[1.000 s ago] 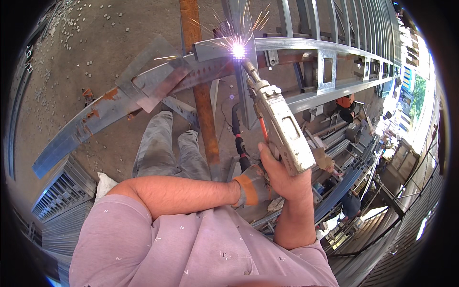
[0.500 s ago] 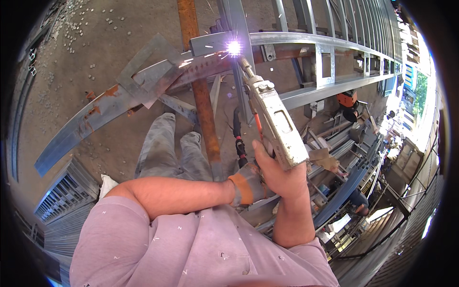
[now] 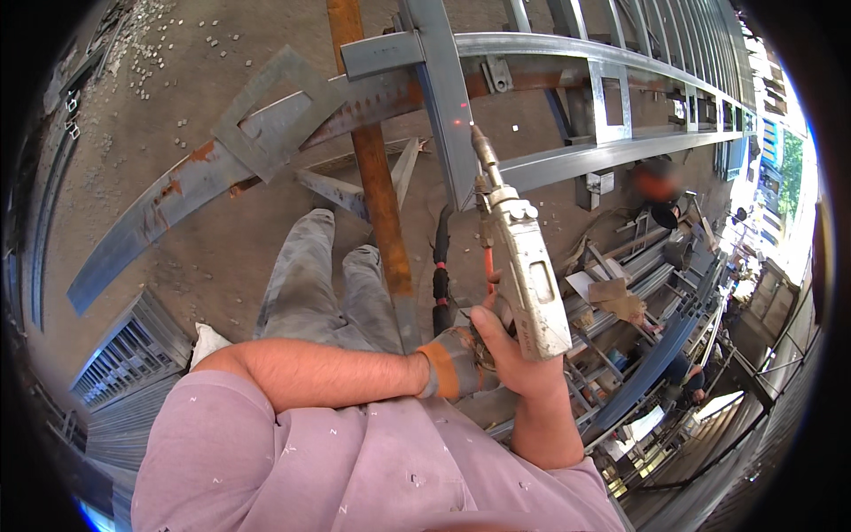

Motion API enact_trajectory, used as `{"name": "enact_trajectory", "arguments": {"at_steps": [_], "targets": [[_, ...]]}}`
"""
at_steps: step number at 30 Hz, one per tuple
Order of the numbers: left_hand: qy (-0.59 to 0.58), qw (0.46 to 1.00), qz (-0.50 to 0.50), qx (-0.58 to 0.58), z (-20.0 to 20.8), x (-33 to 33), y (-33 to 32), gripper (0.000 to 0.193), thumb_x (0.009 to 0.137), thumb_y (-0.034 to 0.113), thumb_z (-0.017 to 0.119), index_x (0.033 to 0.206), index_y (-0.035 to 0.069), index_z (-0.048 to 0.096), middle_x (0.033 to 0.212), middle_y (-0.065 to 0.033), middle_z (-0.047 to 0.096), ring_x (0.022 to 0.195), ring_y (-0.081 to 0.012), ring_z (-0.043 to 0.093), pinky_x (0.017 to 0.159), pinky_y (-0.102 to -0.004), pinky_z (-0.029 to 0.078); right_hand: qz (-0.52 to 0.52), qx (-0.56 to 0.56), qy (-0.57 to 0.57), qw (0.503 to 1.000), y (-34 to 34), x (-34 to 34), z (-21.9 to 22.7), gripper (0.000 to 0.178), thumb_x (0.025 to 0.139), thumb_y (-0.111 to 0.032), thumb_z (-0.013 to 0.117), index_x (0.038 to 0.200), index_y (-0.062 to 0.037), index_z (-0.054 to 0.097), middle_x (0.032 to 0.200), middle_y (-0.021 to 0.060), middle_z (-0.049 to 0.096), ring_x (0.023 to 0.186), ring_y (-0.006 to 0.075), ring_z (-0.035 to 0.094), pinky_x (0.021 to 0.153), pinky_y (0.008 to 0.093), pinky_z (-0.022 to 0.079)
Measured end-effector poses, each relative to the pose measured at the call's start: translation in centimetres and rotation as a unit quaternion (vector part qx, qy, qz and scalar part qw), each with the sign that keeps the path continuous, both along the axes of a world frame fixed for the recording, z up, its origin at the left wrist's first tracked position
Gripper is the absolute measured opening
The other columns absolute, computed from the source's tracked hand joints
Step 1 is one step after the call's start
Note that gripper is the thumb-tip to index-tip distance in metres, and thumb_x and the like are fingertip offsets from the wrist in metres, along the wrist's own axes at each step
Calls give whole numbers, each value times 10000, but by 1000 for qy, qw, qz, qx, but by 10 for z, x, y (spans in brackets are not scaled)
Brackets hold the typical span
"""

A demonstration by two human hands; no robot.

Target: The person welds joints on a large curved metal frame using a handheld welding torch. They reposition the torch along multiple seams, producing sparks as they fuse the metal components together.

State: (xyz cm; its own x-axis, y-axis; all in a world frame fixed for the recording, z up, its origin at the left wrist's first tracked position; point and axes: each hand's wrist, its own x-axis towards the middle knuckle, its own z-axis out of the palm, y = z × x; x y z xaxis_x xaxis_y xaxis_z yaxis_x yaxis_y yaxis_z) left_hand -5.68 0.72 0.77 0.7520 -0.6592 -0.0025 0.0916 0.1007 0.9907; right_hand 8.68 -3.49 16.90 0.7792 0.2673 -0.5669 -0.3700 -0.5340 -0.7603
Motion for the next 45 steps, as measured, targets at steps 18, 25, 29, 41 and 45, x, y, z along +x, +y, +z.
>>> {"name": "enact_trajectory", "arguments": {"at_steps": [18,25,29,41,45], "targets": [[387,888,-34,-245,52,-39,-41,466,1104,241,479,1555,122,477,1562,-71,507,1451,-168,465,1195,-353,406,-19,108,-48,993,-103,-86,18,507,957,-1,742,1417,12,531,971,16,644,885,108,604,783,278,495],[-14,966,-208,156,70,-50,-66,372,1067,246,539,1415,150,629,1429,-80,624,1334,-239,570,1144,-374,440,-107,70,-148,981,-132,-139,39,399,949,23,733,1325,13,600,888,-13,635,801,73,588,727,270,509],[-126,965,-166,157,73,-67,-73,302,1019,214,566,1287,135,681,1274,-84,690,1192,-262,631,1039,-381,487,-163,61,-194,965,-131,-170,44,377,949,32,724,1309,3,616,895,-23,608,818,59,560,743,259,499],[129,989,-59,50,139,-72,-76,543,897,194,795,1347,-18,578,1190,-107,730,1123,-185,691,968,-373,563,-108,103,-203,968,-169,-175,88,308,962,9,724,1246,-36,615,953,-8,639,892,77,609,809,263,511],[11,999,30,21,116,-70,-105,588,900,213,808,1390,19,546,1275,-128,704,1178,-181,678,1014,-349,552,-112,114,-180,971,-218,-154,98,246,967,1,721,1186,-31,615,932,36,666,793,110,676,734,259,558]]}}
